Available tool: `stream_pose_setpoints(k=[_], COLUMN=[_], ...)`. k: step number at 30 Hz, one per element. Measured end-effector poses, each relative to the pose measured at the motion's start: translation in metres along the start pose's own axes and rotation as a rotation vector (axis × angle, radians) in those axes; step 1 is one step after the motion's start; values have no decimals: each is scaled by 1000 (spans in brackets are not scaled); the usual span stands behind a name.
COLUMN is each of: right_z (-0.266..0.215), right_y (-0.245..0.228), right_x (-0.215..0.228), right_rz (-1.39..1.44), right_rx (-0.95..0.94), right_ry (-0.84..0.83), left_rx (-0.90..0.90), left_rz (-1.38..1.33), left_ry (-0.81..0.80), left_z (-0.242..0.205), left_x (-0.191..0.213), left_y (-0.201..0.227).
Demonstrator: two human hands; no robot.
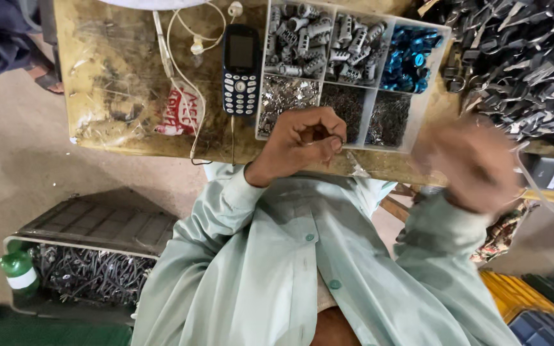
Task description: The person assembles keychains by hand, picking small metal rings and blue plastic caps from a compartmentalized tray and attaching them to keys. The person repeatedly picks, aligns, and fastens components one at a time over a wooden workbench.
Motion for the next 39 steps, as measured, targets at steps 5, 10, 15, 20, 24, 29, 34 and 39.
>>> stream_pose_setpoints(k=[5,10,15,20,24,29,34,39], right_z=[-49,-51,-21,-11,-18,-23,-18,-23], right_y=[-15,-28,2,33,17,-3,-6,-9], right_x=[17,-16,-62,-75,-69,-64,-66,-69], right_rz=[-80,-212,-125,499,-214,-489,-446,-472], right_rx=[2,113,29,-53,137,265,267,282], right_ry=[-103,-221,107,187,230,209,187,230], left_rx=[47,44,46,-25,133,221,162,210], left_rz=[-57,-58,-85,-162,66,163,185,173], left_ry=[17,19,30,7,156,274,266,316], left_z=[-1,-2,0,-1,3,5,4,2], left_x=[2,3,-5,-14,-17,-22,-23,-27], left_y=[-2,-2,4,22,20,15,18,18])
Point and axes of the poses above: each hand's wrist, its own z-axis towards the middle knuckle, its own x-axis out of the back of the hand, y = z × x, the point moved 3 cm from there along z, towards the middle knuckle, and after that the axes turned 3 degrees about z, right-handed, at the moved point
